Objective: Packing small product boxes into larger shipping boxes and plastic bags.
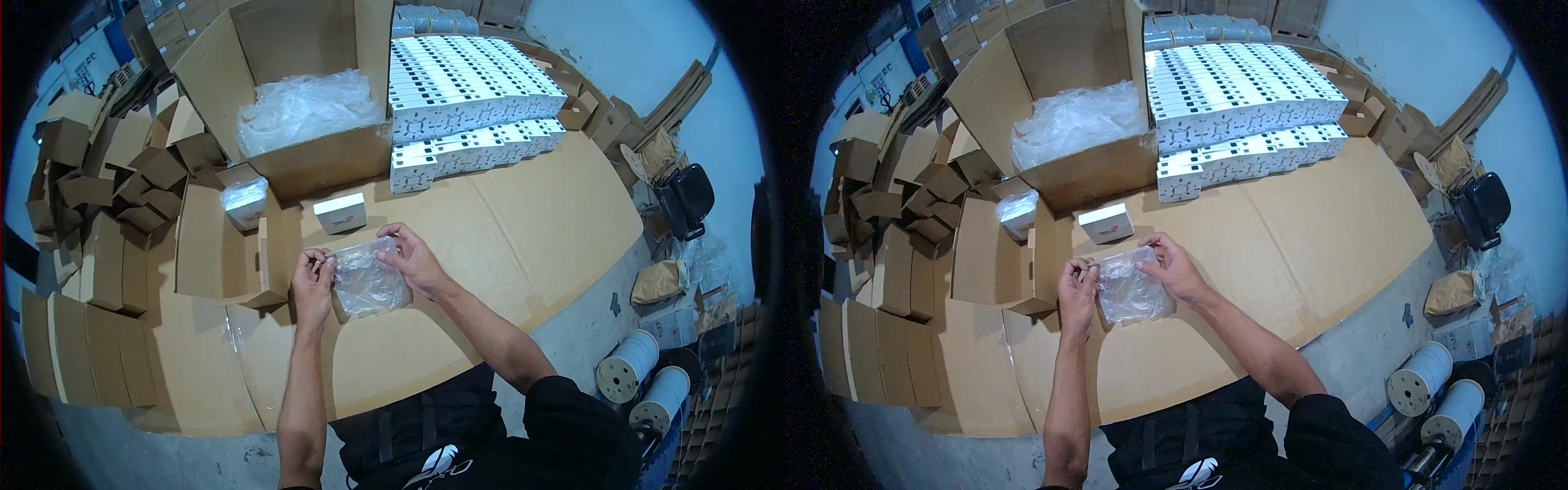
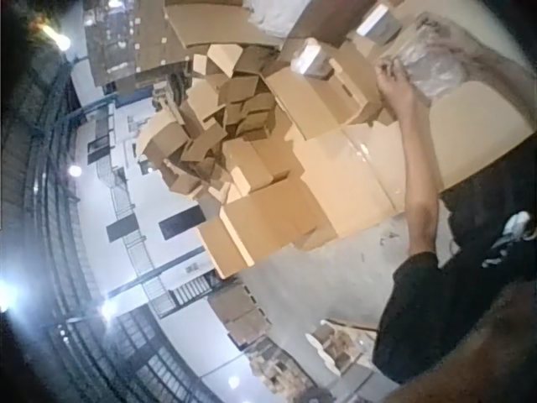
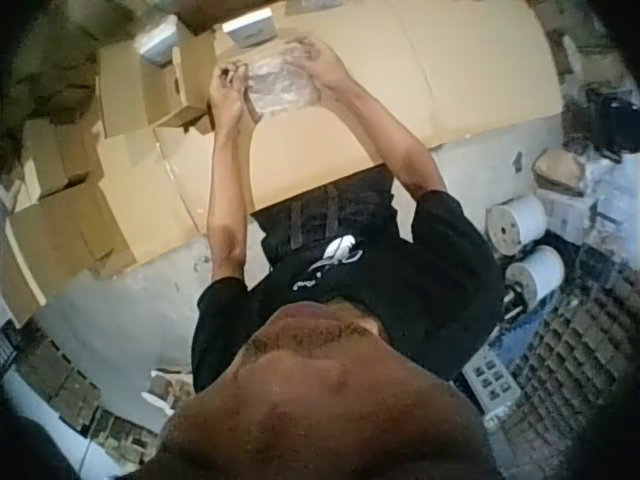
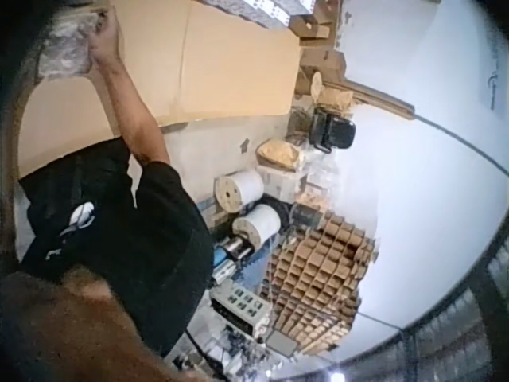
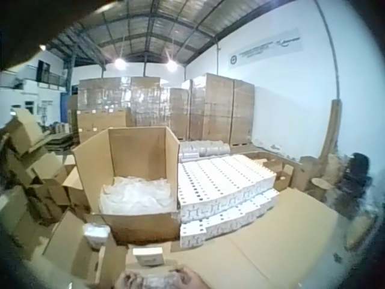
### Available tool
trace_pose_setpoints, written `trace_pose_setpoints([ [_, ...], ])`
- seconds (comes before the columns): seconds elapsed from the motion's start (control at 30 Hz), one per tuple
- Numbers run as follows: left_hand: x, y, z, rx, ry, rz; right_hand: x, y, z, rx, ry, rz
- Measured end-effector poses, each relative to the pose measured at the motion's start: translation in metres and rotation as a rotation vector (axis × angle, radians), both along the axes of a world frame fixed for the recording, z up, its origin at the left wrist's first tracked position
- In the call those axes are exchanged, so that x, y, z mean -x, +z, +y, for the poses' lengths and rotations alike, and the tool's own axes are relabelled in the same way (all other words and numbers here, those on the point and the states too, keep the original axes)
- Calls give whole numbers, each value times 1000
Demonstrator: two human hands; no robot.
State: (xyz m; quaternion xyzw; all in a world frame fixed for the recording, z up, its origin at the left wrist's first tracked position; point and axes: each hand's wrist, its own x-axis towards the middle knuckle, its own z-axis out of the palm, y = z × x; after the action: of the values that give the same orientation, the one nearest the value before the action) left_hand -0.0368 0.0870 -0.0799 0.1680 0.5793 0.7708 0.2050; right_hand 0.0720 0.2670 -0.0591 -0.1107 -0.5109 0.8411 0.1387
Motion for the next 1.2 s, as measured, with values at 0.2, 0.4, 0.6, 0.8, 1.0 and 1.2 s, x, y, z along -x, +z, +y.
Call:
trace_pose_setpoints([
  [0.2, -3, 9, 3, 45, 196, -18, 9, -21, -4, -451, -205, -9],
  [0.4, -13, 2, 6, 364, 155, 257, 8, -7, -16, -573, -252, -35],
  [0.6, -22, 17, 13, 533, 311, 383, 7, -9, -23, -653, -392, -17],
  [0.8, -14, 12, 5, 432, 320, 435, -3, 10, -3, -594, -276, -104],
  [1.0, -11, 17, 1, 245, 88, 1, -9, 14, 14, -1425, -195, 224],
  [1.2, -11, 24, -3, 231, -18, -105, -5, 0, 19, -1203, -179, 296],
])
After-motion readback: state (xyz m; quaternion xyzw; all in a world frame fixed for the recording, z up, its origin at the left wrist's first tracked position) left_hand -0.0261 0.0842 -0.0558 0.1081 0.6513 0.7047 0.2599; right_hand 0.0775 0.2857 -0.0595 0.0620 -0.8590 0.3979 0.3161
